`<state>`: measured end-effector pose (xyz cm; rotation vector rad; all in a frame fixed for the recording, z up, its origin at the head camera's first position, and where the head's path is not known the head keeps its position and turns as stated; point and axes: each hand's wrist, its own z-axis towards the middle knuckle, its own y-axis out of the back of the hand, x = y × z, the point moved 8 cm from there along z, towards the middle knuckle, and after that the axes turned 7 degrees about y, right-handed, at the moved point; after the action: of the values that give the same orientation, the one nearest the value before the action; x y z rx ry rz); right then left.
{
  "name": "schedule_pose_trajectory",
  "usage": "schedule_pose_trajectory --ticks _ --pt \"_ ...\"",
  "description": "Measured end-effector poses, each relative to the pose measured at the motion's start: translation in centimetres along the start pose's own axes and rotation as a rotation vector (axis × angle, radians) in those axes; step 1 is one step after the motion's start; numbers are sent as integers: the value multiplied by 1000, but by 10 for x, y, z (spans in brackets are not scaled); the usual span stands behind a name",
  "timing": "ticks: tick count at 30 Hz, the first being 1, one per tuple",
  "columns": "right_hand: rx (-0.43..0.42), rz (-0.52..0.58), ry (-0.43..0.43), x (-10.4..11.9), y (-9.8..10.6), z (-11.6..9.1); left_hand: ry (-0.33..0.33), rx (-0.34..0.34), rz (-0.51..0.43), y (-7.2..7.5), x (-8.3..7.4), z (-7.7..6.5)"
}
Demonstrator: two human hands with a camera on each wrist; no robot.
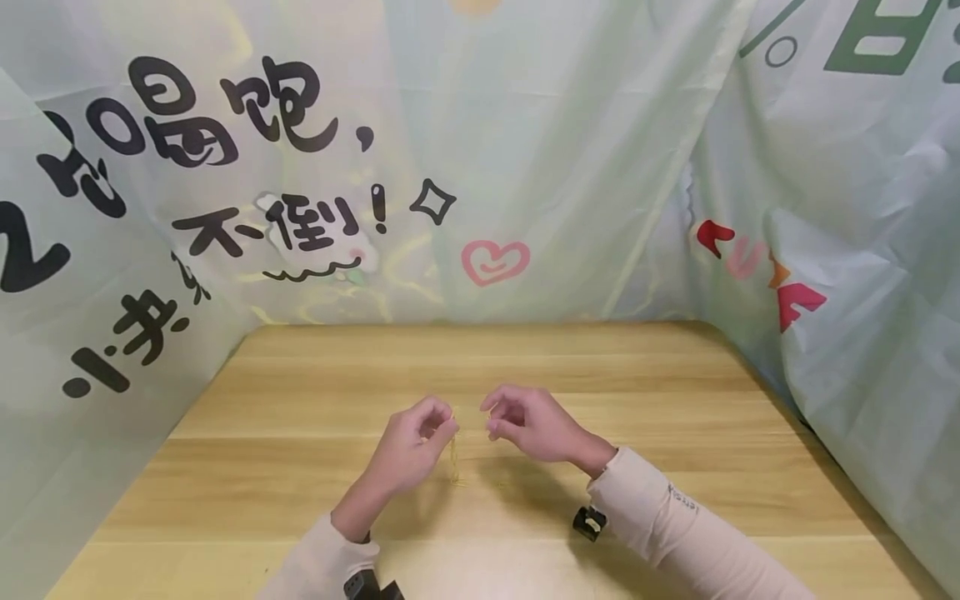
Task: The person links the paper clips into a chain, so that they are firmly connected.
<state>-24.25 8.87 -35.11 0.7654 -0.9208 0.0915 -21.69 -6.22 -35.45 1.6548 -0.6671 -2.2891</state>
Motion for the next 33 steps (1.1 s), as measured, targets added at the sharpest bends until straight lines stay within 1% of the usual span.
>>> schedule_pose_trajectory --ticks 5,8,12,18,22,26,33 --pt "-9 33 -3 0 3 1 2 13 -10 -1 -1 1" --pt "-19 73 -20 -1 3 1 8 20 -13 -2 -2 2" --pt "-28 134 -45 -2 4 1 -1 18 -2 -4 -3 2" --pt "-44 172 -85 -2 5 1 -27 24 27 -5 -3 3" --pt "-57 200 -107 -1 5 1 -61 37 47 -7 -5 3" --pt "-64 233 -108 0 5 2 -100 48 60 -9 -7 4" --pt "-68 274 -126 0 4 3 -156 48 91 -10 -11 5"
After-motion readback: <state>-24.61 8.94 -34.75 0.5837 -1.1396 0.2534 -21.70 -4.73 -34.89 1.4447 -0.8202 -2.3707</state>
